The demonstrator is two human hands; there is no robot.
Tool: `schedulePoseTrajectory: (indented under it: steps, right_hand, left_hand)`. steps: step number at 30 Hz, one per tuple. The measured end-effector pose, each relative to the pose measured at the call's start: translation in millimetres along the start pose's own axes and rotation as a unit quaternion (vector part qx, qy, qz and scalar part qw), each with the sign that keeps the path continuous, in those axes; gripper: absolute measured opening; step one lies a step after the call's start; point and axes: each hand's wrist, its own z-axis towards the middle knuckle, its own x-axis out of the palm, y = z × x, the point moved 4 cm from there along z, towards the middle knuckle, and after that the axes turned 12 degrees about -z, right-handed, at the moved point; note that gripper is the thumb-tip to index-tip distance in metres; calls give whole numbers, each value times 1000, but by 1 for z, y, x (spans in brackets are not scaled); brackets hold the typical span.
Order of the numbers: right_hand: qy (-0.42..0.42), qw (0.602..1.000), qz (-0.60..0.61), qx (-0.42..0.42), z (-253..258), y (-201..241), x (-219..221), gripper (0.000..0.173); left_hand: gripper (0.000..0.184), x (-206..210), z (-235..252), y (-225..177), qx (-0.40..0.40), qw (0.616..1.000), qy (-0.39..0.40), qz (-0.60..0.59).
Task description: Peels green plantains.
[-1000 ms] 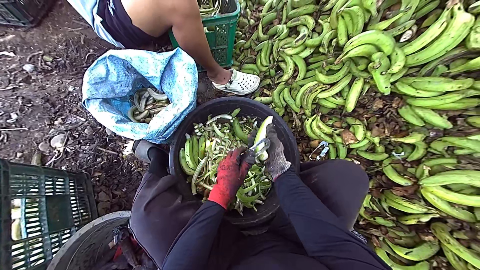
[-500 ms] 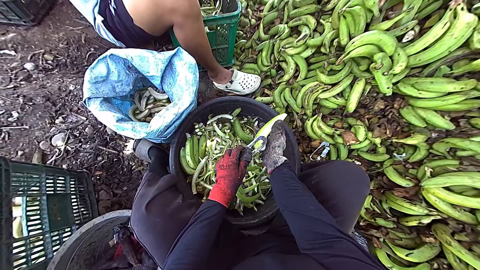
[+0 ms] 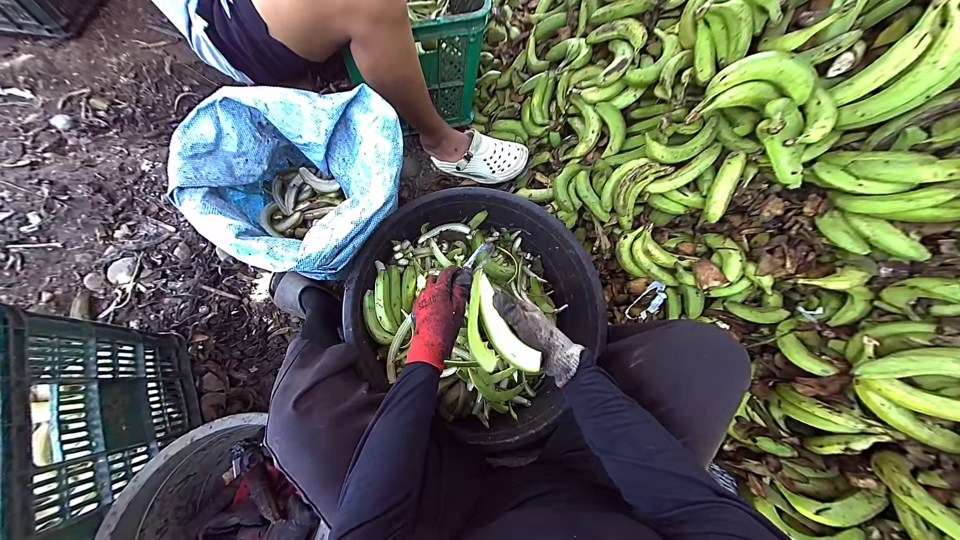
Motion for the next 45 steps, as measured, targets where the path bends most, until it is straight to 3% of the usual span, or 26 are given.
schedulePoseTrajectory:
  steps: [3,7,10,12,14,16,20,24,29,33,35,38,41,45]
  right_hand:
    - [-81,993,64,61,3,-11,-10,47]
    - [-185,956,228,28,29,-15,-27,50]
    - [-196,899,390,33,30,11,-30,54]
    - [-237,862,443,76,22,36,-30,46]
    - [-268,853,440,82,22,42,-29,46]
    - [-270,869,413,35,33,24,-26,52]
    - [-300,937,178,2,36,13,-20,62]
    - [-176,983,-10,-41,16,13,-12,51]
    - [49,999,-12,4,-9,6,9,52]
    - [-33,969,217,116,3,-11,-9,49]
    - [-78,943,309,95,10,-12,-24,48]
    - [-45,901,423,80,20,-9,-36,55]
    - [-32,882,460,94,13,1,-37,49]
    - [-42,885,451,110,17,1,-30,45]
  left_hand:
    - [46,2,-7,-6,4,1000,12,-29]
    - [50,19,-37,-28,76,997,33,-1]
    - [57,26,-54,-38,144,989,-12,34]
    - [58,24,-56,-40,158,986,-44,39]
    - [54,21,-54,-41,156,985,-68,42]
    - [49,20,-51,-40,136,988,-67,37]
    - [45,15,-36,-34,77,996,-11,31]
    - [44,7,-17,-20,52,998,14,13]
    - [44,3,-2,1,-4,1000,14,-13]
    - [43,10,-16,-10,47,999,19,-12]
    - [48,20,-33,-19,104,994,33,-6]
    - [55,31,-55,-31,197,979,30,28]
    - [53,30,-62,-36,245,968,-9,55]
    - [51,27,-57,-35,228,972,-15,56]
